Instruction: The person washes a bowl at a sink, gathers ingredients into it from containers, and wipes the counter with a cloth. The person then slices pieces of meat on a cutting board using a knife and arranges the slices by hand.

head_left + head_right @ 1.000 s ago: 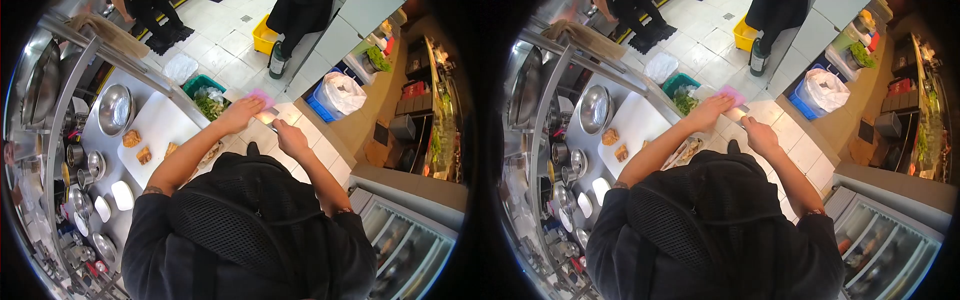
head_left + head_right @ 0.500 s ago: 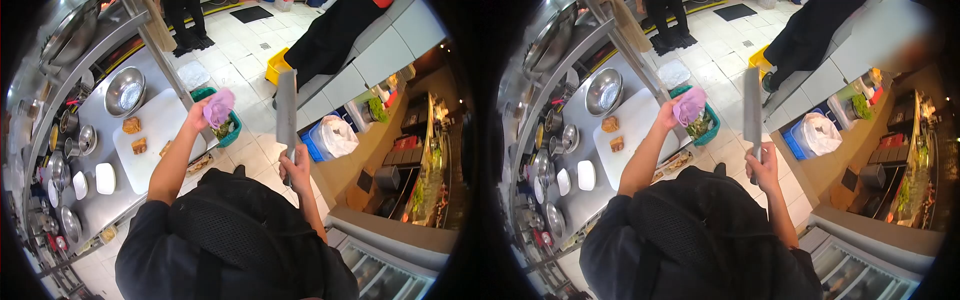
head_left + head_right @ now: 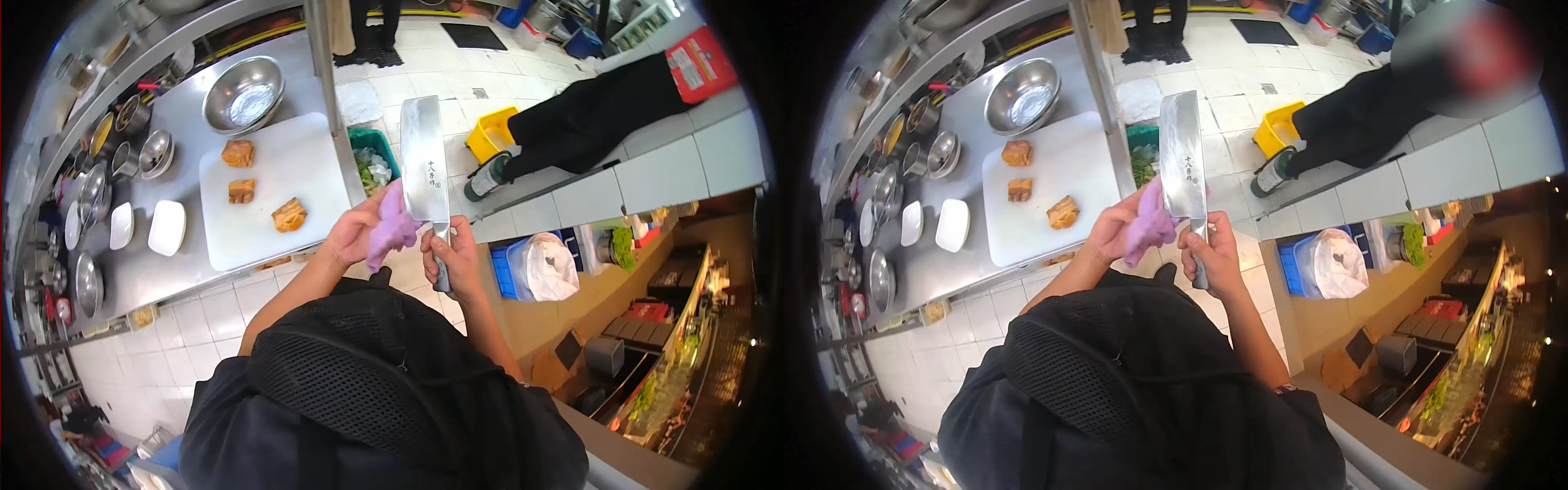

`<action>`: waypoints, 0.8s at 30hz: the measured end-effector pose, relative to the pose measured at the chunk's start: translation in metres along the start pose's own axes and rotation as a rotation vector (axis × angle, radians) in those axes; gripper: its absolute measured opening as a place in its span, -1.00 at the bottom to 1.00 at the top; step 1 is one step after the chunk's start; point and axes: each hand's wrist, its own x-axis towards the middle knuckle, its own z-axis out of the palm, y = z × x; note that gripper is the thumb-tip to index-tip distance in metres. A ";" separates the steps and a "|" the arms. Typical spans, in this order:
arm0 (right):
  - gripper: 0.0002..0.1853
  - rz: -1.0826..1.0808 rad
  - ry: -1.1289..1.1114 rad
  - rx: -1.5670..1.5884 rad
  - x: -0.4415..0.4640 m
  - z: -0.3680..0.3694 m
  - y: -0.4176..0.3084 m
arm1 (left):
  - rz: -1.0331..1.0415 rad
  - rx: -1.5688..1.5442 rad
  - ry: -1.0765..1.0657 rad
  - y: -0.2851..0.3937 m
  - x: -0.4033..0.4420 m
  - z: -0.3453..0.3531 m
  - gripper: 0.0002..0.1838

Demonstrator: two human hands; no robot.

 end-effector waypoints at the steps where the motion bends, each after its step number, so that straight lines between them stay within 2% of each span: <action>1: -0.68 0.037 -0.006 0.003 0.003 -0.001 0.001 | -0.013 0.041 0.037 0.000 -0.006 0.005 -0.12; 2: -0.68 0.047 -0.013 0.004 0.005 -0.001 0.001 | -0.003 0.039 0.044 -0.003 -0.004 0.005 -0.12; 4: -0.69 0.143 -0.006 -0.037 0.005 -0.001 -0.004 | 0.062 0.222 0.339 -0.013 0.003 0.000 -0.16; 5: -0.69 0.149 -0.006 -0.044 0.004 -0.001 -0.011 | 0.069 0.213 0.309 -0.013 0.005 -0.014 -0.24; 10: -0.71 0.434 -0.079 -0.473 -0.022 -0.002 -0.085 | 0.122 0.196 0.254 0.036 0.024 -0.036 -0.35; 12: -0.65 0.483 -0.111 -0.521 -0.047 -0.010 -0.116 | 0.189 0.163 0.153 0.070 0.036 -0.038 -0.42; 14: -0.62 0.446 -0.057 -0.587 -0.075 -0.027 -0.132 | 0.272 0.238 0.241 0.100 0.049 -0.031 -0.46; 15: -0.58 0.379 -0.002 -0.562 -0.085 -0.038 -0.131 | 0.345 0.314 0.337 0.113 0.049 -0.021 -0.49; 16: -0.55 0.316 0.046 -0.528 -0.091 -0.049 -0.124 | 0.316 0.346 0.492 0.115 0.052 -0.001 -0.54; 18: -0.53 0.227 0.192 -0.447 -0.086 -0.056 -0.103 | 0.345 0.451 0.488 0.106 0.051 0.012 -0.58; 19: -0.55 0.215 0.221 -0.531 -0.081 -0.068 -0.084 | 0.220 0.297 0.442 0.099 0.042 0.009 -0.66; 20: -0.57 0.200 0.239 -0.607 -0.066 -0.072 -0.063 | 0.178 0.393 0.552 0.087 0.036 0.008 -0.68; 21: -0.64 0.208 0.362 -0.529 -0.048 -0.049 -0.044 | 0.239 0.466 0.667 0.070 0.024 0.017 -0.70; 22: -0.71 0.220 0.495 -0.453 -0.037 -0.025 -0.029 | 0.279 0.497 0.636 0.058 0.012 -0.013 -0.72; 23: -0.77 0.150 0.339 -0.429 -0.025 -0.034 -0.006 | 0.277 0.410 0.740 0.055 -0.009 -0.008 -0.73; 24: -0.80 0.153 0.244 -0.601 -0.016 -0.031 0.009 | 0.367 0.365 0.772 0.054 -0.040 -0.019 -0.73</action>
